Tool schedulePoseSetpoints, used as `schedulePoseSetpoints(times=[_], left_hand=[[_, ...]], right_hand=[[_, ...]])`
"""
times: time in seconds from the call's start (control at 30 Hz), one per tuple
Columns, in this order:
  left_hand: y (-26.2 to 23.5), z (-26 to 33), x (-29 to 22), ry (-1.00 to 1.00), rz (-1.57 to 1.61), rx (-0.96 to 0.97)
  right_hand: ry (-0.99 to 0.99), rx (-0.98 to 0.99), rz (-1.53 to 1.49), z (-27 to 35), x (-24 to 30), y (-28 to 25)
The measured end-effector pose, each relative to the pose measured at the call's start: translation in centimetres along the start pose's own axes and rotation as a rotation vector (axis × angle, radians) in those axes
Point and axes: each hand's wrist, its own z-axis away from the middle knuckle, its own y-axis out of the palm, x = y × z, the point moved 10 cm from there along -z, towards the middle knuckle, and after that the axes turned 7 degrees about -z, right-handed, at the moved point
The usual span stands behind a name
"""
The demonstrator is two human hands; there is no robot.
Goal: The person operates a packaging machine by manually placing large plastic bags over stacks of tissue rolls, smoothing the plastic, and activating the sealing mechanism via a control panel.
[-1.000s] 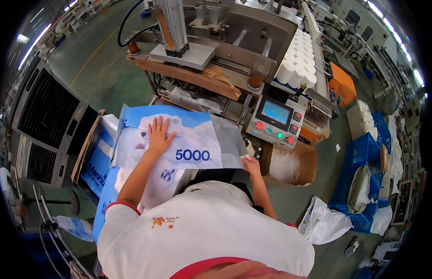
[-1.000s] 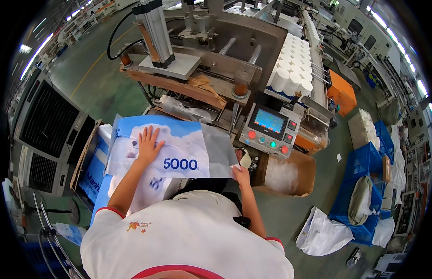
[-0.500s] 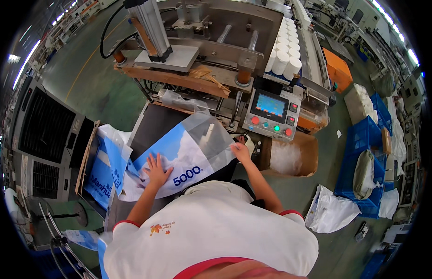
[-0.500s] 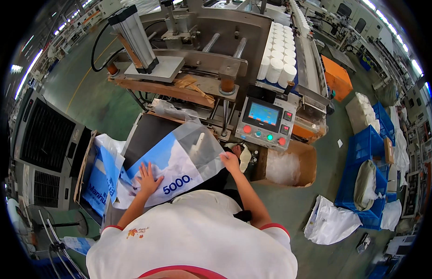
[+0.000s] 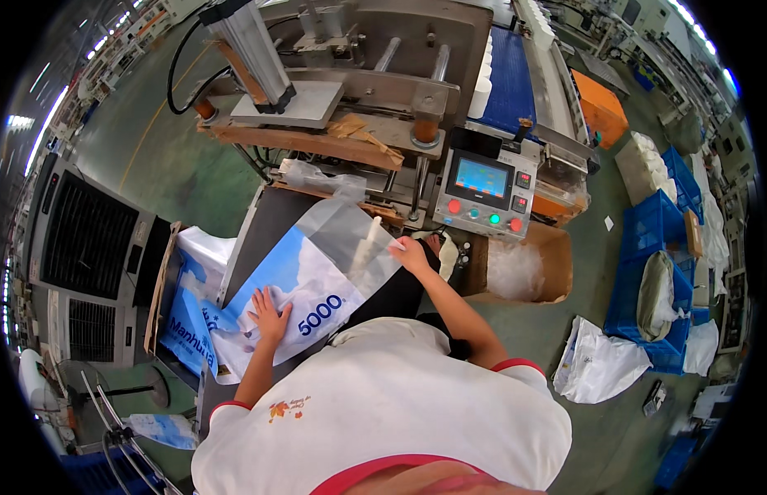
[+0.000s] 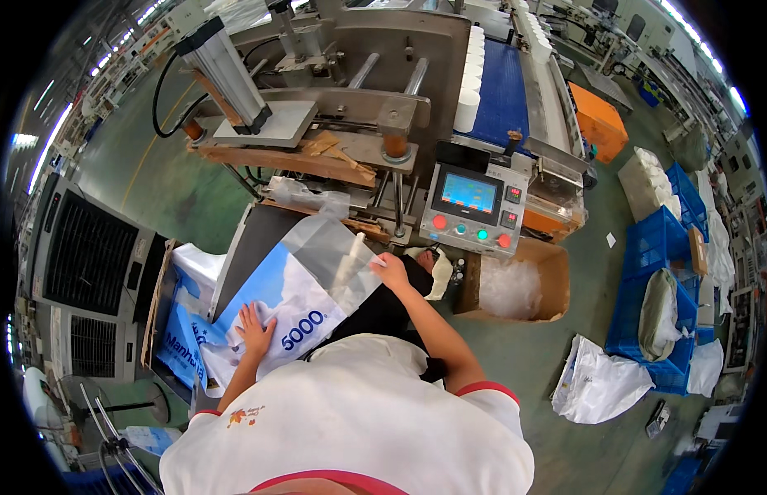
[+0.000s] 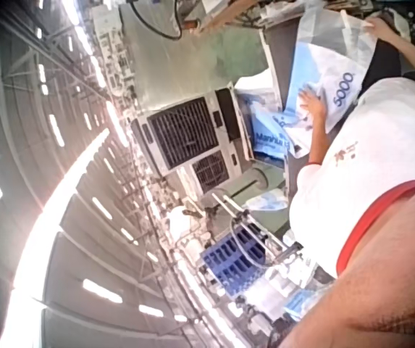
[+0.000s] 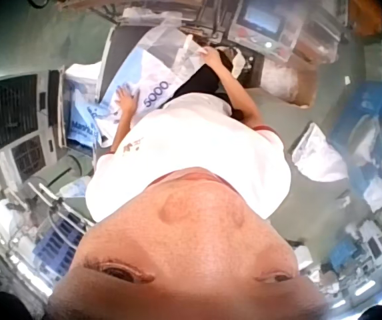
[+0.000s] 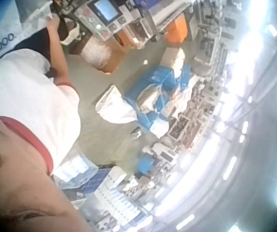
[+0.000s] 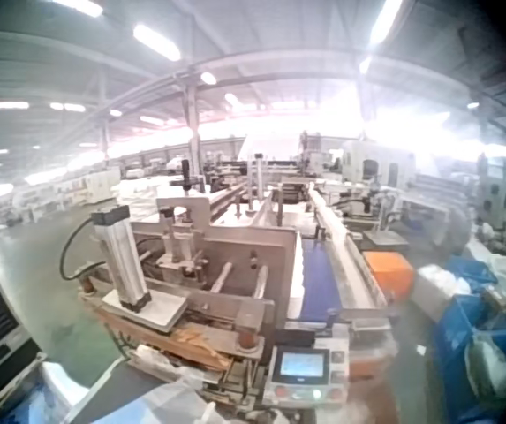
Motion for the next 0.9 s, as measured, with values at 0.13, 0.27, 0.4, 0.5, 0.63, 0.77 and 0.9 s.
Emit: schedulePoseSetpoints(times=[0.13,0.27,0.4,0.5,0.63,0.77,0.9], left_hand=[[-2.4,1.6,1.5,0.045,-0.043,-0.163],[-2.3,3.4,3.7,0.057,-0.093,-0.201],[-0.2,5.5,6.1,-0.120,-0.072,-0.112],[-0.2,6.1,5.8,-0.147,-0.089,-0.130],[-0.9,6.1,4.9,-0.147,-0.052,-0.163],[0.5,7.0,6.0,-0.209,-0.052,-0.154],[0.4,6.5,5.4,-0.205,-0.102,-0.196]], right_hand=[[-0.012,0.057,0.100,-1.2,1.0,2.1],[-0.021,0.145,0.219,-2.6,3.1,4.7],[-0.233,0.006,0.433,-5.2,8.5,6.2],[-0.219,-0.082,0.587,-8.2,10.2,6.8],[-0.219,0.014,0.498,-11.4,7.8,8.0],[-0.653,0.165,0.374,-3.6,11.8,8.0],[-0.573,0.205,0.478,2.3,6.9,0.8]])
